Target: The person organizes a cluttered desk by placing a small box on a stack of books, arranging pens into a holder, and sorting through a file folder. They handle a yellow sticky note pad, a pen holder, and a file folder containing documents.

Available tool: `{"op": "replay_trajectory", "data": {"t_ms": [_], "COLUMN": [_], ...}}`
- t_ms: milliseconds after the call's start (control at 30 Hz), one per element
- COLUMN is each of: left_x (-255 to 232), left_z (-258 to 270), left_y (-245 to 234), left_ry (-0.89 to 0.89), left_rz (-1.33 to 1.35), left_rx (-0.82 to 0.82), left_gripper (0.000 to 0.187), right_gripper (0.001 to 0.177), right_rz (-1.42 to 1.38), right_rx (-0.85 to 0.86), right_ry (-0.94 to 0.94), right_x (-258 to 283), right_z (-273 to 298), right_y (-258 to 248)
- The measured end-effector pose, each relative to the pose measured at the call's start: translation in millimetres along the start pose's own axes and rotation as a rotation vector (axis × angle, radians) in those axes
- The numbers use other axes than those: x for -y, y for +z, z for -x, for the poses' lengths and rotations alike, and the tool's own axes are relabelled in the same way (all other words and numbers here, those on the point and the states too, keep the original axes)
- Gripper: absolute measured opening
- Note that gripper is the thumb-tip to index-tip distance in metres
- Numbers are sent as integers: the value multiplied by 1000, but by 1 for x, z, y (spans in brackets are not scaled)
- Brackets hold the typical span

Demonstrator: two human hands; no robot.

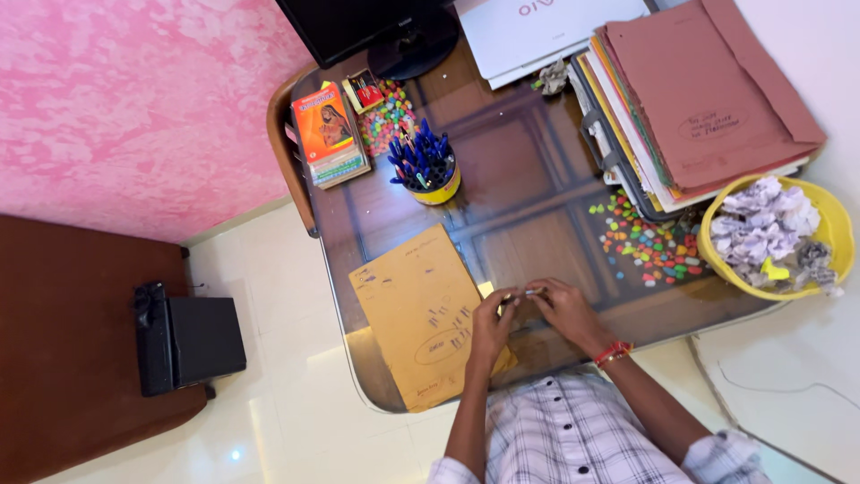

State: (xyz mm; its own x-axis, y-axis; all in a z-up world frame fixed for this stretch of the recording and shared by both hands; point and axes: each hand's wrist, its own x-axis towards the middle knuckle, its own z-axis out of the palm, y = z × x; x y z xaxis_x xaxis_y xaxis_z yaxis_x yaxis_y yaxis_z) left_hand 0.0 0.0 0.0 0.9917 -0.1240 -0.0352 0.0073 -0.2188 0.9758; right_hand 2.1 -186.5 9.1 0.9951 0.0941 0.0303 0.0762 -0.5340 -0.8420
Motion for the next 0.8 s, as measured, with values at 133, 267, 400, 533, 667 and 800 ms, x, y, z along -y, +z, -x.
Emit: {"op": "replay_trajectory", "data": {"t_ms": [133,267,400,533,667,800], "left_x": [8,12,5,14,42,39], "left_z": [-10,-16,-25,-29,-40,-44], "left_y": [0,-2,-6,-2,11,25], "left_ry": [-72,-24,-58,-169,-267,-383], "left_rz": [-93,-80,-121,65,485,580], "left_rx": [25,28,37,111,138,231], "left_gripper": [21,19,18,21,26,27], "right_gripper": [19,19,18,20,27,32], "right_rz": [55,64,58,42,-49,-390], "right_rx": [-53,-82,-164,-254,-316,-265], "right_ry": [-58,-15,-33,25,179,413], "right_x": [-6,-6,3,16,18,-4], "right_z": [-5,-6,-6,-3,6,21], "right_y": [13,19,18,10,1,-1]}}
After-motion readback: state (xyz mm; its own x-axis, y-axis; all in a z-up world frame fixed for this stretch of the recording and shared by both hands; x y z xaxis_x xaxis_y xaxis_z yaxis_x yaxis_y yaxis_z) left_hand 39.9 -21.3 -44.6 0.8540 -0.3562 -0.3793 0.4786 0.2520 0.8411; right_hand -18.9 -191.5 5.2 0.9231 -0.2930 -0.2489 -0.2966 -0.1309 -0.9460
